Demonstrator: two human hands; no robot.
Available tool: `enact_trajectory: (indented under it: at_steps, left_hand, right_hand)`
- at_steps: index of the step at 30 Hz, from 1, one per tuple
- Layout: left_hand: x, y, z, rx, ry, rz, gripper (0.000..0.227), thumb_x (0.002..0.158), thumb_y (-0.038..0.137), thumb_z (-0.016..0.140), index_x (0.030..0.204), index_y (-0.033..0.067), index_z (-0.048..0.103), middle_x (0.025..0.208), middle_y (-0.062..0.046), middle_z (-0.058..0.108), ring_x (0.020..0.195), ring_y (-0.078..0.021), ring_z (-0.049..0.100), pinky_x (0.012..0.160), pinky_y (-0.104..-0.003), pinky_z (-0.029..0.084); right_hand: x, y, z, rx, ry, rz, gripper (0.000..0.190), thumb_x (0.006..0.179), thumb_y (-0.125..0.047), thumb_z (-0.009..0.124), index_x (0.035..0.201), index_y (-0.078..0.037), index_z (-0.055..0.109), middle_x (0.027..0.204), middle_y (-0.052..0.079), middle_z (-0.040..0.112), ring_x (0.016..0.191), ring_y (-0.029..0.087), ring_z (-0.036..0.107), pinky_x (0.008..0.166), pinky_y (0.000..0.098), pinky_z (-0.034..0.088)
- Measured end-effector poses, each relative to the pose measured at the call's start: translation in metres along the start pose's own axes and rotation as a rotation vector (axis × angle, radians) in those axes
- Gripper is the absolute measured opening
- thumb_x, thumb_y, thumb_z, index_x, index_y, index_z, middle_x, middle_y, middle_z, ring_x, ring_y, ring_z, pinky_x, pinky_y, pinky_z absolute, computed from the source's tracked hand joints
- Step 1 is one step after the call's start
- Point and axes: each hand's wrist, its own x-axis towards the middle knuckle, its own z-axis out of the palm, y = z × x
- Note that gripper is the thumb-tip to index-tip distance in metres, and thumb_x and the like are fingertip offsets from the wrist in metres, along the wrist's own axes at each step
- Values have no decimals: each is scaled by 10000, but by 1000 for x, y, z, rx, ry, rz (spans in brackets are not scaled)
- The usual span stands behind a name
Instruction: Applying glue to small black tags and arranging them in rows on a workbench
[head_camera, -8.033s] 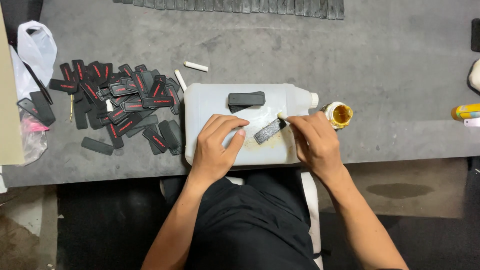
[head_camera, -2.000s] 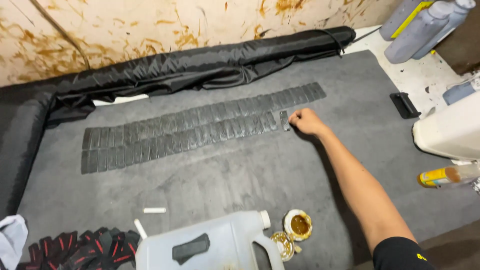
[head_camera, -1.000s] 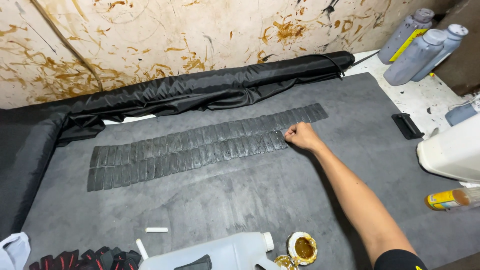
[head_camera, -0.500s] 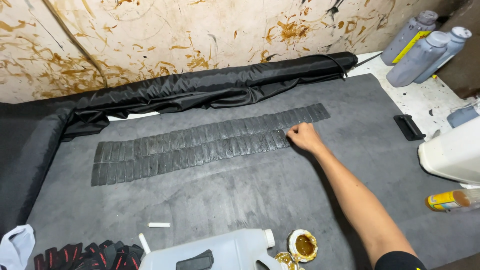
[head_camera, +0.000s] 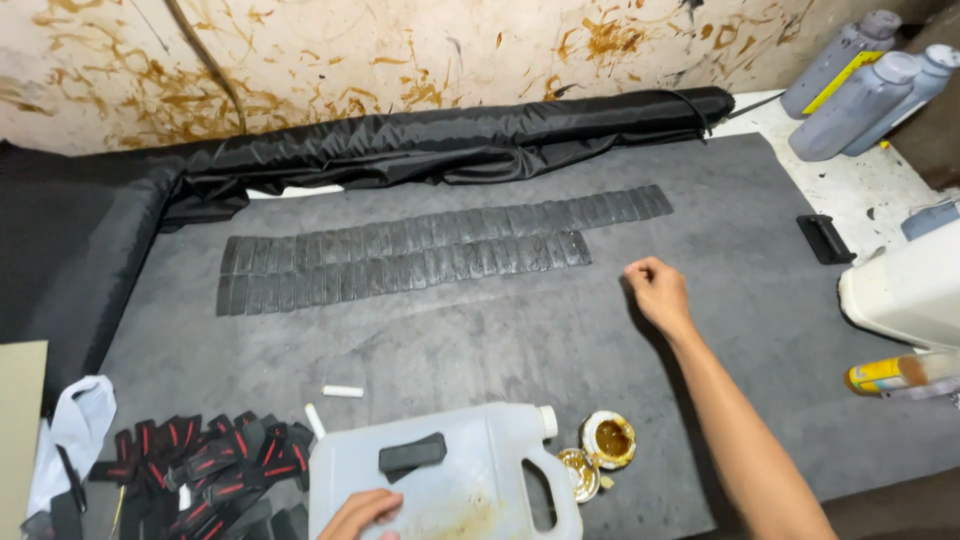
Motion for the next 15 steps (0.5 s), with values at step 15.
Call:
enact_trajectory:
  at_steps: [15]
  left_hand:
    - [85, 143, -47, 568, -107, 256, 391, 953, 270, 673, 1282, 61, 637, 1253, -58, 672, 1146, -261, 594, 946, -425, 402]
  right_hand:
    - [-368, 5, -31, 108, 233, 120, 147, 1006, -73, 664, 1116, -92, 761, 987, 29, 741, 860, 111, 635, 839, 258, 502]
